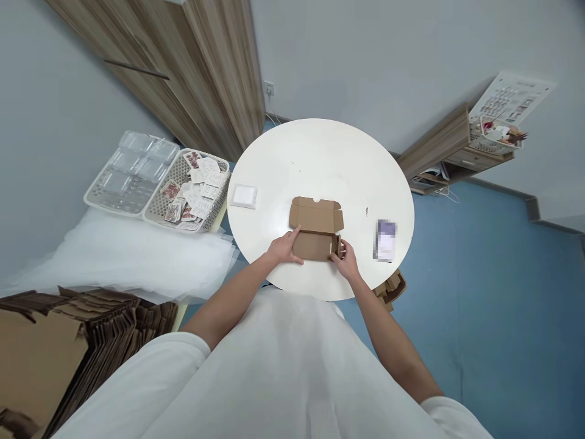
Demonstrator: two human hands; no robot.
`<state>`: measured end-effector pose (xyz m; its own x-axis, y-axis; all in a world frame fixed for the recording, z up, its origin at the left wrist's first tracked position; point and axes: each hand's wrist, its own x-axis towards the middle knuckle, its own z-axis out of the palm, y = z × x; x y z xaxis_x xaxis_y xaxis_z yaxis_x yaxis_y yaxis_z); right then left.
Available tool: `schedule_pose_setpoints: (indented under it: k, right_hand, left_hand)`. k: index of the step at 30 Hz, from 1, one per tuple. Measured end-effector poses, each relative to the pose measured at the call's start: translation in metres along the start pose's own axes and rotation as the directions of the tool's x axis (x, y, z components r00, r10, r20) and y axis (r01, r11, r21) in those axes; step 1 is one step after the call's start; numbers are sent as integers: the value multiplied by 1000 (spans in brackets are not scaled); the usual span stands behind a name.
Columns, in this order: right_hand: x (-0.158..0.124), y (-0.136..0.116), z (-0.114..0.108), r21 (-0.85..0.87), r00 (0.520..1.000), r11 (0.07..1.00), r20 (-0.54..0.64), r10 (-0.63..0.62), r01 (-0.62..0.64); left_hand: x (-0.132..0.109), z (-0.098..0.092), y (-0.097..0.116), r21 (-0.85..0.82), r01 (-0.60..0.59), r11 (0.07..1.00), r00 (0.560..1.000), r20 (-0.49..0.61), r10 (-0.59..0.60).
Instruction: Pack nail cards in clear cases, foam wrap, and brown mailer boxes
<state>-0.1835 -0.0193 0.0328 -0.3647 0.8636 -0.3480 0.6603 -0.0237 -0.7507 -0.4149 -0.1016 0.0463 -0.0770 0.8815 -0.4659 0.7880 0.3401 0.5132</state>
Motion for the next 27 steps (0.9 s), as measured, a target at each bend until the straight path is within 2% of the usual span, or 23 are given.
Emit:
schedule_pose_setpoints:
  k: [4, 6, 10, 14, 18, 21, 23, 27]
  right_hand:
    - [-2, -8, 5, 66, 998, 997, 62, -30, 26]
    - [1, -9, 5, 65, 998, 998, 55, 23, -27]
    - [10, -9, 3, -71, 981, 979, 25, 192, -190]
    - [16, -10, 5, -183, 978, 962, 7, 209, -204]
    - [16, -11, 12, -257, 979, 945, -15, 205, -202]
    - [16, -10, 16, -279, 971, 931, -25, 237, -234]
    - [17, -9, 17, -286, 968, 926, -19, 251, -246]
    - [18, -10, 19, -309, 969, 922, -6, 245, -235]
  left_hand:
    - [2, 3, -2, 10, -20, 1000, 1000, -21, 20]
    - [2, 3, -2, 19, -13, 1000, 1000, -20, 14]
    - [1, 2, 0, 50, 10, 999, 1000, -7, -10]
    - [-6, 3, -2, 38, 4, 999, 1000, -5, -4]
    - [-16, 17, -9, -129, -16, 991, 992, -126, -1]
    - [-21, 32, -15, -309, 21, 951, 965, -244, -101]
    - [-21, 40, -19, -388, 20, 922, 956, -262, -131]
    - [-20, 46, -22, -451, -30, 892, 960, -263, -100]
